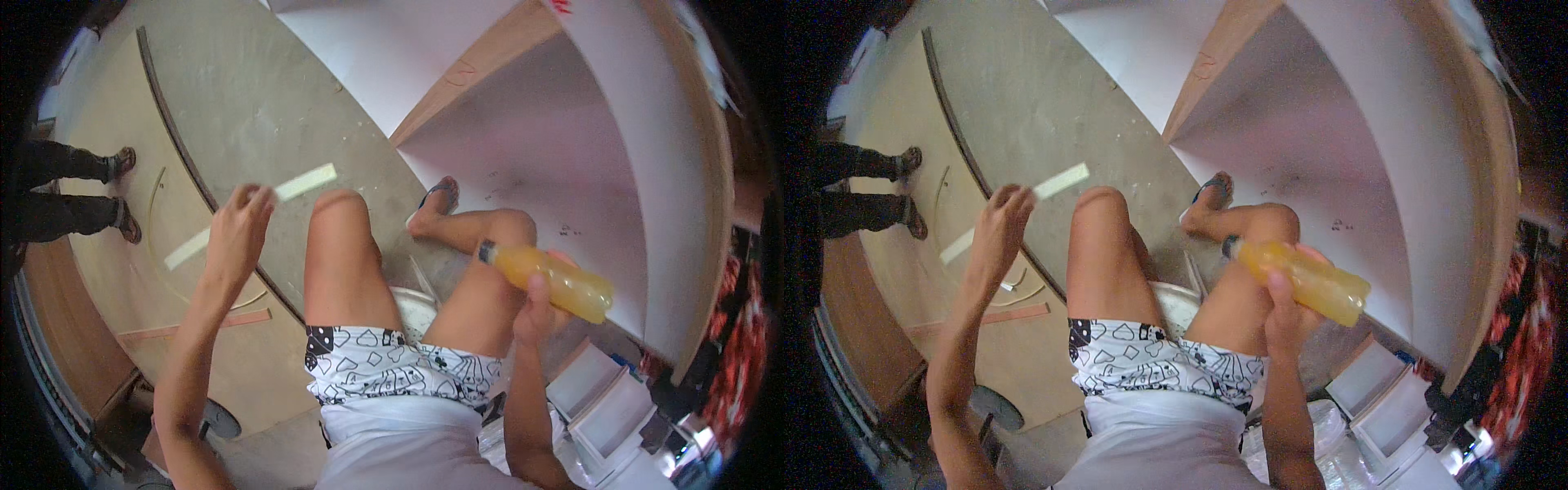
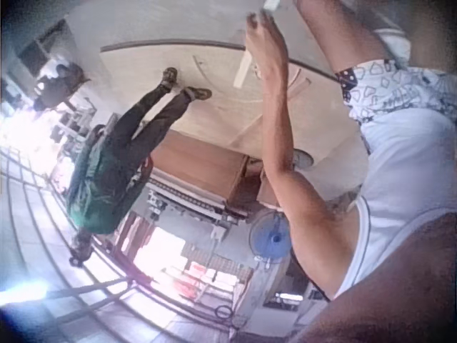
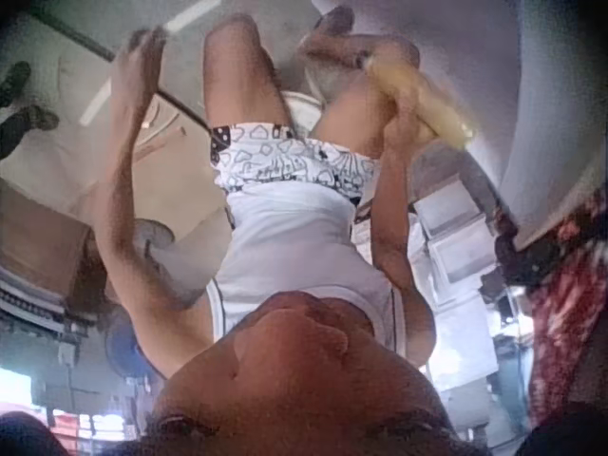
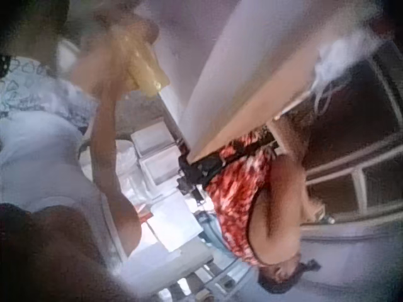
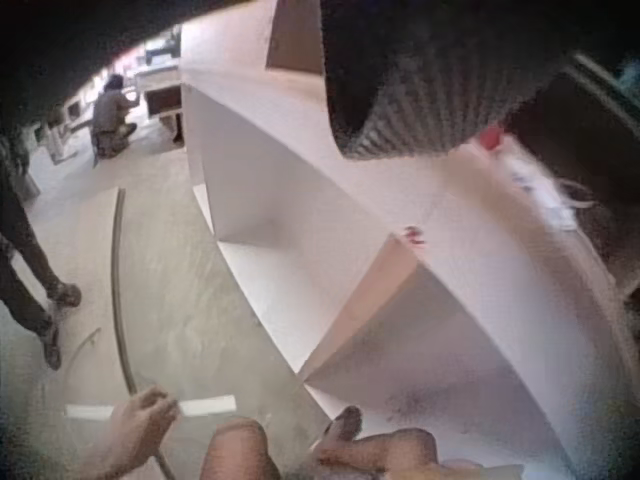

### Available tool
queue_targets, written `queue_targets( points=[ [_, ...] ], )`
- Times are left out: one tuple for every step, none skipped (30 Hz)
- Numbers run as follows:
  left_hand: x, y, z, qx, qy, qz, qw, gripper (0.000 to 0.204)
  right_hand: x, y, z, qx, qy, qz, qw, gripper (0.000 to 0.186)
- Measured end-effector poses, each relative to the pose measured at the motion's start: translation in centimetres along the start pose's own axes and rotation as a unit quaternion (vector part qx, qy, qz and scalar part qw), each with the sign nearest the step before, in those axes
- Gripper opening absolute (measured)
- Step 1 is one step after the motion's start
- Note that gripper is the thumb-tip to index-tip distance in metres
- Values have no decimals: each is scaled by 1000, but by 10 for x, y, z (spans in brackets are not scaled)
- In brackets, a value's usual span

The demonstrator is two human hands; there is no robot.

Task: The person sits on the floor and applies white edge banding to a wooden cabinet. They wipe the banding with a cloth, apply glue from a bottle, and press the strip onto the cabinet edge.

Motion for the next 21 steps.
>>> queue_targets(
  points=[
    [20,-17,21,11,13,0,1000,17,-9,1,5,30,1,13,999,61],
    [39,-36,42,27,24,17,999,15,-16,1,10,59,2,26,998,60],
    [60,-57,61,43,34,35,998,14,-24,1,15,74,-28,59,995,63],
    [85,-81,77,56,47,47,996,14,-29,-1,18,87,-58,90,990,66],
    [110,-105,92,65,58,56,995,14,-32,-3,19,100,-85,120,984,70],
    [129,-130,106,71,74,52,993,14,-35,-2,18,112,-93,155,977,71],
    [144,-155,122,75,91,46,992,14,-37,0,18,125,-102,190,968,72],
    [152,-183,144,98,101,74,987,15,-40,1,21,137,-109,224,959,74],
    [159,-211,164,119,119,98,981,16,-38,-3,27,156,-109,232,954,73],
    [164,-235,185,123,128,98,979,18,-34,-11,29,175,-109,239,949,72],
    [171,-260,202,128,139,97,977,19,-32,-20,31,195,-111,245,943,72],
    [180,-283,217,116,152,75,979,19,-36,-25,33,194,-133,244,941,70],
    [186,-303,233,104,163,54,980,19,-42,-31,34,189,-154,242,939,68],
    [186,-323,249,117,172,42,977,19,-49,-39,37,180,-178,243,936,66],
    [182,-343,267,133,175,31,975,18,-53,-51,38,189,-192,268,925,66],
    [173,-358,285,124,142,39,981,18,-57,-60,41,197,-207,293,912,66],
    [166,-371,299,115,110,46,986,17,-61,-61,46,203,-207,301,908,66],
    [158,-388,315,106,101,41,988,17,-68,-60,47,200,-206,309,907,66],
    [156,-398,328,95,100,38,990,16,-75,-54,51,201,-191,300,913,66],
    [155,-407,337,83,99,34,991,16,-87,-49,58,204,-176,291,918,67],
    [155,-420,347,85,93,30,992,16,-92,-51,65,204,-175,284,920,67]
  ],
)
Point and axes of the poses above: each hand's wrist, its own z-axis towards the middle knuckle, its own y-axis out of the back of the hand, x = y × z, the point moved 8 cm from there along z, towards the middle knuckle, and after that the axes turned 13 degrees about -z, right-handed, at the moved point
